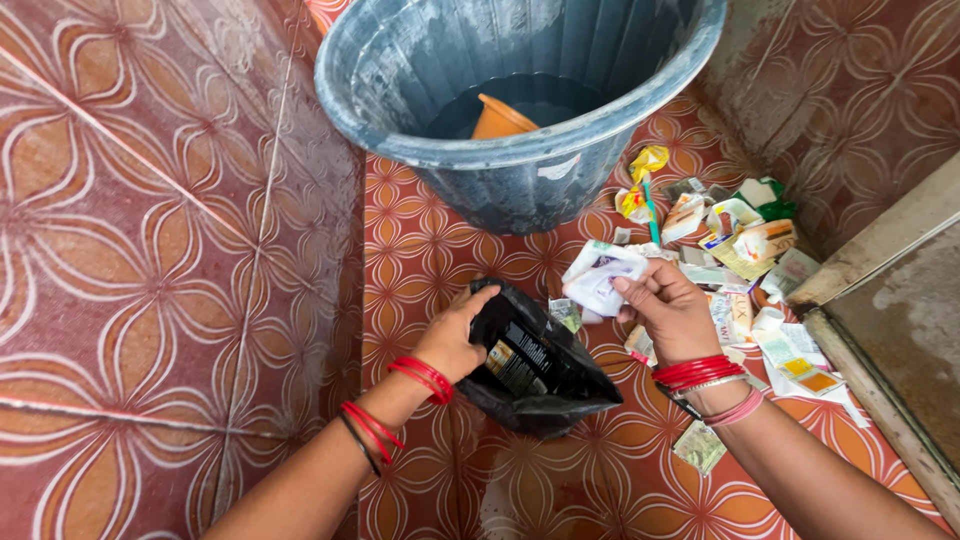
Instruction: The person picks up scattered plastic wrappers and trash sachets from the floor by hand and puts them into a black plastic bag.
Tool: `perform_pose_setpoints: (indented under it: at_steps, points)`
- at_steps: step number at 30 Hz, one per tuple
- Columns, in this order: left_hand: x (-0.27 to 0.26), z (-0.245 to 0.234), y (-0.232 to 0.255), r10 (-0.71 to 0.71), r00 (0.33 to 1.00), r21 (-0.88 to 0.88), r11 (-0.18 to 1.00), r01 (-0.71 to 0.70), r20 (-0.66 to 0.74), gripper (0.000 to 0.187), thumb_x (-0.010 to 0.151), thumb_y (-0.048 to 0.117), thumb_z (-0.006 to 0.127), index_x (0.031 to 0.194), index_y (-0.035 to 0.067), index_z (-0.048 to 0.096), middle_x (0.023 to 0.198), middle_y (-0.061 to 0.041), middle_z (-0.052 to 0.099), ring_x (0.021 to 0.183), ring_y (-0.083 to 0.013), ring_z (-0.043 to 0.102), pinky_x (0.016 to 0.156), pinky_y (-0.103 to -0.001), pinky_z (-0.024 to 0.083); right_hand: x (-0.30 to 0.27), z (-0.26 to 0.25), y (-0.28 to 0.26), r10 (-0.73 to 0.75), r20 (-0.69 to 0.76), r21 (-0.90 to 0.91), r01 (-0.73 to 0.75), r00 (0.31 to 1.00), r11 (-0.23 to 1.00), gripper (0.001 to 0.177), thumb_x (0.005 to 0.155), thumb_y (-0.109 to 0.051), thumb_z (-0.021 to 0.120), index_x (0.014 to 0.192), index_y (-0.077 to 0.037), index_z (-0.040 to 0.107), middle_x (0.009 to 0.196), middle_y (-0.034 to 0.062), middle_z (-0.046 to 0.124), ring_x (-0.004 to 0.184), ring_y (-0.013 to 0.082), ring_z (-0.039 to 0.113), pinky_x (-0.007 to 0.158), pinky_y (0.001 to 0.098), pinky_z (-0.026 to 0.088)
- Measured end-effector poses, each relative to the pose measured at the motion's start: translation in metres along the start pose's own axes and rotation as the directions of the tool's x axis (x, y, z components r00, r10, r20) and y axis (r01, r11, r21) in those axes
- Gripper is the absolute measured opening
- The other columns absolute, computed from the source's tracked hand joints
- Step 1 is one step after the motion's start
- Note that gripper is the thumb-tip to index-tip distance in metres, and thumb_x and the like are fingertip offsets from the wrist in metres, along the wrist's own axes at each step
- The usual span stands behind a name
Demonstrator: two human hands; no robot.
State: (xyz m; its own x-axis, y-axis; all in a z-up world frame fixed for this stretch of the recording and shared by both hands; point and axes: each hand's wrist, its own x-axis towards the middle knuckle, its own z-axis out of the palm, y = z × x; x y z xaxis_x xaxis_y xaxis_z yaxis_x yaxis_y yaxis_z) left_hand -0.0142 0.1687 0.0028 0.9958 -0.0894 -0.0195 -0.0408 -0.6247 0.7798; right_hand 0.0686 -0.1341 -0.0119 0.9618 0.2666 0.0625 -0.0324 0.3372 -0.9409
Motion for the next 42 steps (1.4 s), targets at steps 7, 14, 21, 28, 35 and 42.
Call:
perform_pose_setpoints:
  at_steps: [7, 14, 21, 28, 35, 42]
  points:
    - [0.000, -0.002, 0.003, 0.088, 0.995, 0.000, 0.996, -0.088, 0.045, 0.098, 0.063, -0.020, 0.061, 0.154, 0.011, 0.039, 0.168, -0.020, 0.019, 0.158, -0.0309, 0.012, 0.124, -0.037, 0.019, -0.018, 0.022, 0.009, -0.147, 0.022, -0.280, 0.147, 0.989, 0.949, 0.012, 0.092, -0.010, 0.076, 0.100, -0.005, 0.069, 0.091, -0.0031, 0.070, 0.083, 0.0046, 0.060, 0.077, 0.0216, 0.049]
    - [-0.002, -0.007, 0.017, 0.148, 0.978, -0.074, 0.988, -0.138, 0.146, 0.107, 0.058, -0.022, 0.056, 0.157, 0.010, 0.032, 0.171, -0.016, 0.015, 0.160, -0.0289, 0.010, 0.124, -0.035, 0.020, -0.039, 0.055, 0.014, -0.155, 0.238, -0.649, 0.276, 0.959, 0.709, 0.026, 0.083, -0.017, 0.082, 0.105, -0.006, 0.073, 0.088, -0.0002, 0.073, 0.082, 0.0084, 0.067, 0.077, 0.0266, 0.055]
    - [-0.004, -0.010, 0.018, 0.180, 0.975, -0.054, 0.983, -0.174, 0.130, 0.103, 0.060, -0.019, 0.061, 0.155, 0.011, 0.037, 0.170, -0.015, 0.017, 0.160, -0.0304, 0.008, 0.126, -0.038, 0.018, -0.034, 0.037, 0.018, -0.100, 0.154, -0.668, 0.178, 0.983, 0.723, 0.021, 0.088, -0.013, 0.076, 0.107, -0.005, 0.071, 0.098, 0.0030, 0.077, 0.088, 0.0112, 0.071, 0.081, 0.0285, 0.057]
    - [-0.002, -0.011, 0.005, 0.078, 0.994, 0.011, 0.997, -0.079, 0.083, 0.075, 0.067, -0.012, 0.067, 0.135, 0.018, 0.060, 0.163, -0.011, 0.030, 0.149, -0.0311, 0.032, 0.117, -0.037, 0.036, 0.015, -0.067, 0.018, -0.274, -0.082, -0.710, 0.137, 0.958, 0.690, 0.021, 0.101, 0.003, 0.058, 0.116, -0.006, 0.070, 0.102, 0.0042, 0.076, 0.096, 0.0110, 0.071, 0.087, 0.0281, 0.055]
    - [0.002, -0.012, -0.018, 0.129, 0.985, -0.020, 0.992, -0.128, 0.118, 0.063, 0.066, -0.017, 0.056, 0.117, 0.015, 0.074, 0.131, -0.008, 0.067, 0.127, -0.0281, 0.064, 0.111, -0.035, 0.049, 0.035, -0.079, 0.074, -0.058, 0.275, -0.895, 0.277, 0.960, 0.349, 0.041, 0.077, 0.002, 0.067, 0.113, -0.013, 0.074, 0.113, 0.0113, 0.074, 0.102, 0.0274, 0.072, 0.091, 0.0365, 0.057]
    - [-0.010, -0.032, 0.018, 0.169, 0.939, 0.059, 0.979, -0.195, 0.299, 0.085, 0.061, -0.025, 0.053, 0.125, 0.027, 0.074, 0.152, -0.014, 0.048, 0.140, -0.0343, 0.047, 0.113, -0.038, 0.040, 0.076, -0.016, 0.124, 0.361, 0.348, -0.911, 0.403, 0.865, -0.088, 0.048, 0.098, -0.028, 0.059, 0.143, -0.016, 0.046, 0.152, 0.0077, 0.046, 0.143, 0.0288, 0.039, 0.110, 0.0591, 0.033]
